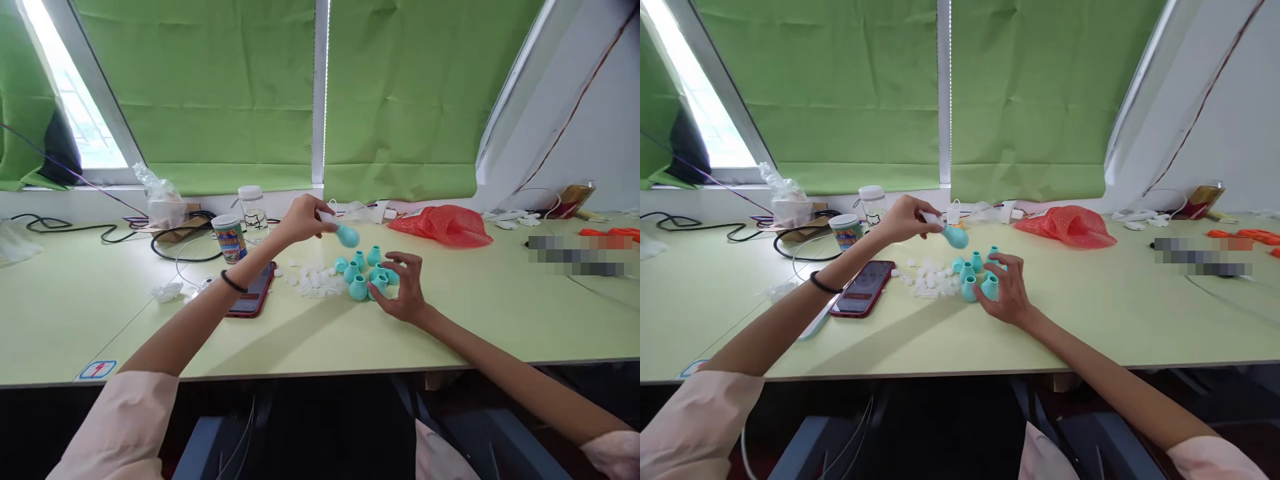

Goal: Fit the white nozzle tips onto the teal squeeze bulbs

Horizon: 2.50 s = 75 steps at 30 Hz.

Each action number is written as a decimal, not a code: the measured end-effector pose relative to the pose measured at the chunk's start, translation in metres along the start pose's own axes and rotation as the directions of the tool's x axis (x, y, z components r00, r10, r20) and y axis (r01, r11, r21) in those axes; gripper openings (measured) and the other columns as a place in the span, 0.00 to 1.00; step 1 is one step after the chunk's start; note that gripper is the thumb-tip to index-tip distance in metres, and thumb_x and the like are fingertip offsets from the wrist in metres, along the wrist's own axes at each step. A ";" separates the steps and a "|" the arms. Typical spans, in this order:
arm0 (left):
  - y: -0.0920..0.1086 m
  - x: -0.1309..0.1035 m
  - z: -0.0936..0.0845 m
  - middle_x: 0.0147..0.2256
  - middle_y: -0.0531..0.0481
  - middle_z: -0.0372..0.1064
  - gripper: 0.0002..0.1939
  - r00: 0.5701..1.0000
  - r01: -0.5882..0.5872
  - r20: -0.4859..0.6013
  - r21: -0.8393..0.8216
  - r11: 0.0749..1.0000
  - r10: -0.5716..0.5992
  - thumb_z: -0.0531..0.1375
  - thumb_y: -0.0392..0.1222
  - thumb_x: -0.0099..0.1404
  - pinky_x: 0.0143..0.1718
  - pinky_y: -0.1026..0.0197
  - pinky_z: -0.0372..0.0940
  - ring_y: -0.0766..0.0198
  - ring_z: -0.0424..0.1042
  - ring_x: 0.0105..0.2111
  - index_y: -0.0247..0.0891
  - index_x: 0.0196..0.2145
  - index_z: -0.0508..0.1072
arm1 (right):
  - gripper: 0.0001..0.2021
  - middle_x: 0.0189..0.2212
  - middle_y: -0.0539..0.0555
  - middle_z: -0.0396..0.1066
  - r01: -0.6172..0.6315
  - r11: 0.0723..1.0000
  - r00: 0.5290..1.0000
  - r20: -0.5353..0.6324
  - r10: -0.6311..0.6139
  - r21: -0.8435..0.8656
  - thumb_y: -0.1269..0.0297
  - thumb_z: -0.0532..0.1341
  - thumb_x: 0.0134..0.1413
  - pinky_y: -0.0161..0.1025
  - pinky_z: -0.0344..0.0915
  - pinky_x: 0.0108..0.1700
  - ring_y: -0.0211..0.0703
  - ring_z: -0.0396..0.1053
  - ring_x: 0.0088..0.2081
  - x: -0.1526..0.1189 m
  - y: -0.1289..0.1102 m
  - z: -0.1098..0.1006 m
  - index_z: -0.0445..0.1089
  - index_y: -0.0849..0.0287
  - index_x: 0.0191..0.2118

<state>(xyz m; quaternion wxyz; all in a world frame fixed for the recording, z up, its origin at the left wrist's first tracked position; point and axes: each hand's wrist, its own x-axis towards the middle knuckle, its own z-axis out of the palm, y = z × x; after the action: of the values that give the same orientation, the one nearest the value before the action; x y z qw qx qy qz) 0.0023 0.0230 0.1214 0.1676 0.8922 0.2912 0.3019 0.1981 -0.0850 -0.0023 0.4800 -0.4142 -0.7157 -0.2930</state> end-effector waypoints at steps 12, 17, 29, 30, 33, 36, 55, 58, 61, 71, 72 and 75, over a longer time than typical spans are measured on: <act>0.000 -0.038 0.071 0.12 0.59 0.46 0.18 0.923 0.053 -0.356 -0.266 0.962 -0.149 0.55 0.47 0.51 0.18 0.68 0.43 0.76 0.48 0.15 0.34 0.12 0.56 | 0.09 0.28 0.55 0.70 -0.080 0.995 0.986 0.143 0.088 -0.058 0.66 0.53 0.47 0.37 0.61 0.27 0.44 0.68 0.28 0.023 -0.019 0.049 0.63 0.62 0.36; -0.020 -0.039 0.089 0.11 0.60 0.40 0.20 0.987 0.058 -0.075 -0.663 0.747 -0.143 0.51 0.47 0.54 0.16 0.66 0.39 0.76 0.42 0.13 0.36 0.12 0.49 | 0.10 0.28 0.55 0.70 0.073 0.994 0.983 0.177 -0.058 -0.077 0.66 0.52 0.49 0.37 0.60 0.27 0.43 0.67 0.29 0.017 -0.010 0.051 0.62 0.63 0.38; -0.052 -0.041 0.082 0.21 0.52 0.57 0.14 0.956 0.042 -0.284 -0.121 0.992 -0.075 0.52 0.51 0.55 0.26 0.64 0.54 0.66 0.59 0.25 0.36 0.26 0.64 | 0.14 0.29 0.54 0.67 -0.094 0.989 0.989 -0.102 0.106 0.114 0.61 0.57 0.45 0.37 0.64 0.27 0.41 0.67 0.27 0.010 -0.019 0.045 0.58 0.58 0.39; -0.056 -0.043 0.087 0.26 0.49 0.60 0.11 0.967 0.029 -0.253 0.071 0.997 -0.010 0.54 0.48 0.55 0.30 0.62 0.55 0.63 0.60 0.31 0.36 0.30 0.65 | 0.14 0.27 0.53 0.67 -0.093 0.989 0.989 -0.100 0.106 0.118 0.60 0.58 0.44 0.37 0.64 0.27 0.40 0.66 0.26 0.010 -0.021 0.045 0.58 0.58 0.38; -0.069 -0.048 0.102 0.38 0.44 0.61 0.11 0.998 0.013 -0.068 0.387 0.922 0.015 0.54 0.44 0.55 0.37 0.55 0.56 0.55 0.56 0.41 0.38 0.35 0.67 | 0.11 0.26 0.52 0.67 -0.026 0.992 0.997 -0.073 0.035 0.122 0.62 0.58 0.44 0.38 0.64 0.28 0.41 0.66 0.27 0.010 -0.027 0.044 0.60 0.57 0.36; -0.072 -0.050 0.106 0.42 0.43 0.60 0.12 0.999 0.006 -0.043 0.400 0.916 0.012 0.53 0.45 0.56 0.38 0.52 0.56 0.52 0.55 0.44 0.39 0.36 0.69 | 0.11 0.30 0.53 0.67 0.013 0.986 0.999 -0.032 -0.008 0.164 0.64 0.57 0.46 0.39 0.65 0.33 0.42 0.66 0.32 0.012 -0.031 0.042 0.60 0.57 0.38; -0.030 -0.048 0.092 0.20 0.49 0.67 0.13 0.982 0.123 0.046 -0.895 0.430 -0.184 0.64 0.44 0.43 0.23 0.64 0.60 0.70 0.64 0.21 0.29 0.21 0.72 | 0.12 0.32 0.56 0.70 -0.230 0.961 0.971 0.106 0.215 0.155 0.59 0.49 0.53 0.40 0.64 0.34 0.44 0.68 0.32 0.013 -0.026 0.046 0.61 0.59 0.40; -0.035 -0.048 0.095 0.18 0.49 0.66 0.12 0.979 0.174 0.128 -0.933 0.315 -0.161 0.64 0.43 0.43 0.22 0.65 0.58 0.71 0.64 0.20 0.28 0.19 0.71 | 0.12 0.31 0.55 0.69 -0.232 0.957 0.969 0.131 0.210 0.176 0.59 0.49 0.53 0.39 0.64 0.33 0.43 0.68 0.32 0.014 -0.027 0.045 0.60 0.59 0.40; -0.040 -0.047 0.098 0.18 0.50 0.65 0.11 0.970 0.218 0.185 -0.951 0.220 -0.160 0.65 0.41 0.42 0.22 0.67 0.56 0.72 0.63 0.21 0.28 0.20 0.71 | 0.12 0.30 0.55 0.69 -0.242 0.953 0.966 0.131 0.221 0.181 0.58 0.49 0.53 0.38 0.63 0.32 0.42 0.67 0.31 0.014 -0.028 0.044 0.60 0.60 0.40; -0.036 -0.049 0.091 0.21 0.48 0.67 0.11 0.951 0.285 0.248 -0.935 0.213 -0.187 0.65 0.38 0.43 0.25 0.66 0.58 0.71 0.65 0.23 0.27 0.25 0.72 | 0.11 0.32 0.56 0.70 -0.190 0.977 0.982 0.025 0.189 0.092 0.60 0.51 0.52 0.40 0.64 0.34 0.44 0.68 0.33 0.011 -0.021 0.051 0.61 0.60 0.39; -0.035 -0.049 0.091 0.21 0.48 0.67 0.11 0.947 0.294 0.250 -0.928 0.230 -0.202 0.64 0.39 0.43 0.25 0.66 0.59 0.71 0.65 0.23 0.27 0.24 0.72 | 0.12 0.32 0.57 0.70 -0.179 0.981 0.984 0.012 0.179 0.073 0.60 0.51 0.52 0.40 0.65 0.34 0.44 0.68 0.33 0.010 -0.019 0.052 0.61 0.60 0.39; -0.035 -0.048 0.090 0.20 0.48 0.67 0.11 0.940 0.306 0.246 -0.915 0.262 -0.238 0.64 0.39 0.43 0.25 0.66 0.60 0.72 0.64 0.21 0.27 0.24 0.72 | 0.12 0.33 0.58 0.70 -0.158 0.987 0.987 0.004 0.158 0.027 0.61 0.51 0.51 0.41 0.65 0.34 0.45 0.68 0.34 0.009 -0.017 0.054 0.61 0.61 0.40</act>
<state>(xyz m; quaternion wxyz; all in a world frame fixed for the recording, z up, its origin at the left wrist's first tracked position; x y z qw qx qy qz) 0.0132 0.0090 0.0152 0.7132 0.5697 0.2031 0.3544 0.1578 -0.0461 -0.0144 0.5066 -0.4635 -0.6849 -0.2439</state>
